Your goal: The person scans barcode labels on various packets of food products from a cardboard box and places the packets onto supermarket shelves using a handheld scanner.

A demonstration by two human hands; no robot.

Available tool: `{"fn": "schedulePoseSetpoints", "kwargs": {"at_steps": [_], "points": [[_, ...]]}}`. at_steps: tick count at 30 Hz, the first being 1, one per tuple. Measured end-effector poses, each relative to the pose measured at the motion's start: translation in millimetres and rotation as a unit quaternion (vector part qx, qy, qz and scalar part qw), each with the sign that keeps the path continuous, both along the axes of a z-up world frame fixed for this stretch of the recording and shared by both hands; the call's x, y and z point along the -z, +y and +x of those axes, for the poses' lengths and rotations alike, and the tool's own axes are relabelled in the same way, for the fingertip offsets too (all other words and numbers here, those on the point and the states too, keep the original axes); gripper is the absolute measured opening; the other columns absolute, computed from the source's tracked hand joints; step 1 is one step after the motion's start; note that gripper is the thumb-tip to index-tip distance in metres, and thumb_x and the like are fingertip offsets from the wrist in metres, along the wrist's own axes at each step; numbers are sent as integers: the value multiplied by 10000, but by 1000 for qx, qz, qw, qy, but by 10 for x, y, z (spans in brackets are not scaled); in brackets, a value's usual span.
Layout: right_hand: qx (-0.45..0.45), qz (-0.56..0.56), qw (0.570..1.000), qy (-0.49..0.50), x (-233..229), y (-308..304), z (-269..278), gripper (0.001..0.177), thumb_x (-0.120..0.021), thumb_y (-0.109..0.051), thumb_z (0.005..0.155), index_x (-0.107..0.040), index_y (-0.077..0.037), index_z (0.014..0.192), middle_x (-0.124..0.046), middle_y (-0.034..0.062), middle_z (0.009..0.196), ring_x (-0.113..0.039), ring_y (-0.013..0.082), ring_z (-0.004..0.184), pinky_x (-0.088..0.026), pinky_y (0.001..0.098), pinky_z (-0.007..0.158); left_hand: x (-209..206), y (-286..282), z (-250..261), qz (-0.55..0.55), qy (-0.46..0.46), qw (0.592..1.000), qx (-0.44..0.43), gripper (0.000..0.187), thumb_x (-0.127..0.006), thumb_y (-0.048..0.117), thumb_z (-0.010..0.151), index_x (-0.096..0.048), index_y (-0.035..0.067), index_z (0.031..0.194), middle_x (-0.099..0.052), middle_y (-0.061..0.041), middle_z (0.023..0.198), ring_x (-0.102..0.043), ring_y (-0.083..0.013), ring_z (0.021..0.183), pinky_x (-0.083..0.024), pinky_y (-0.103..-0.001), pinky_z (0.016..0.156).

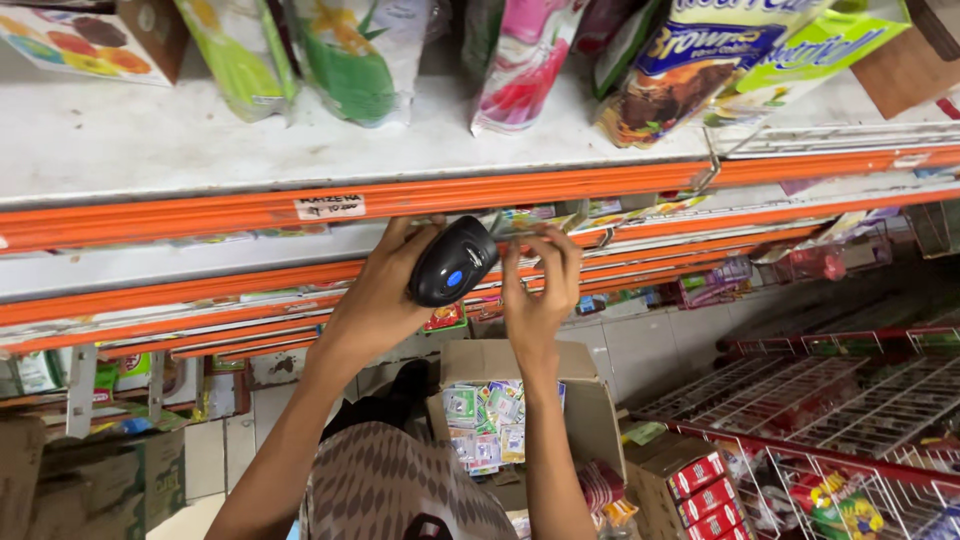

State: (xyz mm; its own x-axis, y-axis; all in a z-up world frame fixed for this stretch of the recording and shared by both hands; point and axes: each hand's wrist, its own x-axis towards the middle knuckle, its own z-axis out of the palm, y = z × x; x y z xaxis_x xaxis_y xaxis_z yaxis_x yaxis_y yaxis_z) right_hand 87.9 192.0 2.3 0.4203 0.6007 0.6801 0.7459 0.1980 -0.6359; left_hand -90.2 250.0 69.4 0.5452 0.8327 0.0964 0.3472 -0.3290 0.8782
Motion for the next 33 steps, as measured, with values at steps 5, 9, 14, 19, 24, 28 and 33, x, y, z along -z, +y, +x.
{"fn": "schedulePoseSetpoints", "kwargs": {"at_steps": [5, 9, 14, 19, 24, 28, 33], "points": [[-46, -36, 998, 11, 79, -30, -263, 256, -735, 83, 834, -667, -2, 1067, -632, 143, 1208, -664, 274, 1035, -566, 360, 885, -148, -113, -226, -13, 23, 999, -21, 458, -721, 36, 800, -609, 14, 1243, -530, -154, 1340, -656, -372, 1099, -496, -455, 859], [-104, -35, 994, 18, -63, 52, -476, 251, -687, 117, 873, -672, 3, 1097, -640, 147, 1241, -689, 279, 1046, -570, 366, 908, -255, -230, -507, 32, -30, 998, -40, 441, -707, -19, 742, -613, -17, 1174, -497, -175, 1385, -660, -377, 1109, -521, -455, 843], [-228, -189, 950, 100, -427, 213, -805, 345, -603, 81, 924, -634, 23, 1262, -632, 195, 1255, -635, 291, 754, -545, 379, 726, -174, -241, -769, 96, 41, 984, -145, 382, -741, 26, 758, -601, -46, 1105, -453, -245, 1404, -650, -444, 1080, -572, -488, 768], [-238, -261, 932, -73, -484, 474, -973, 374, -654, -19, 887, -583, 56, 1247, -596, 245, 1086, -626, 417, 854, -476, 508, 724, -43, -94, -972, 58, 120, 973, -187, 369, -735, 35, 805, -622, -34, 1149, -482, -241, 1376, -669, -459, 959, -549, -516, 765], [-200, -241, 941, -126, -314, 564, -929, 246, -682, -48, 923, -635, 1, 1160, -622, 226, 988, -618, 427, 872, -478, 523, 753, 11, -13, -1034, 67, 101, 981, -153, 454, -734, 13, 749, -592, -60, 1173, -468, -249, 1391, -692, -434, 924, -537, -518, 764], [-224, -227, 943, -89, -230, 564, -847, 243, -692, -31, 916, -667, -6, 1156, -647, 220, 995, -631, 420, 868, -486, 504, 749, 35, -83, -1020, 54, 78, 986, -134, 435, -770, -6, 727, -624, -26, 1136, -495, -190, 1402, -670, -434, 1018, -545, -498, 789], [-230, -175, 955, -60, -196, 567, -836, 207, -715, 8, 909, -696, 12, 1115, -670, 187, 1015, -656, 390, 869, -507, 468, 755, 65, -99, -1050, 63, 65, 988, -129, 500, -800, 0, 732, -619, -25, 1198, -480, -189, 1409, -658, -415, 1075, -564, -466, 833]]}}
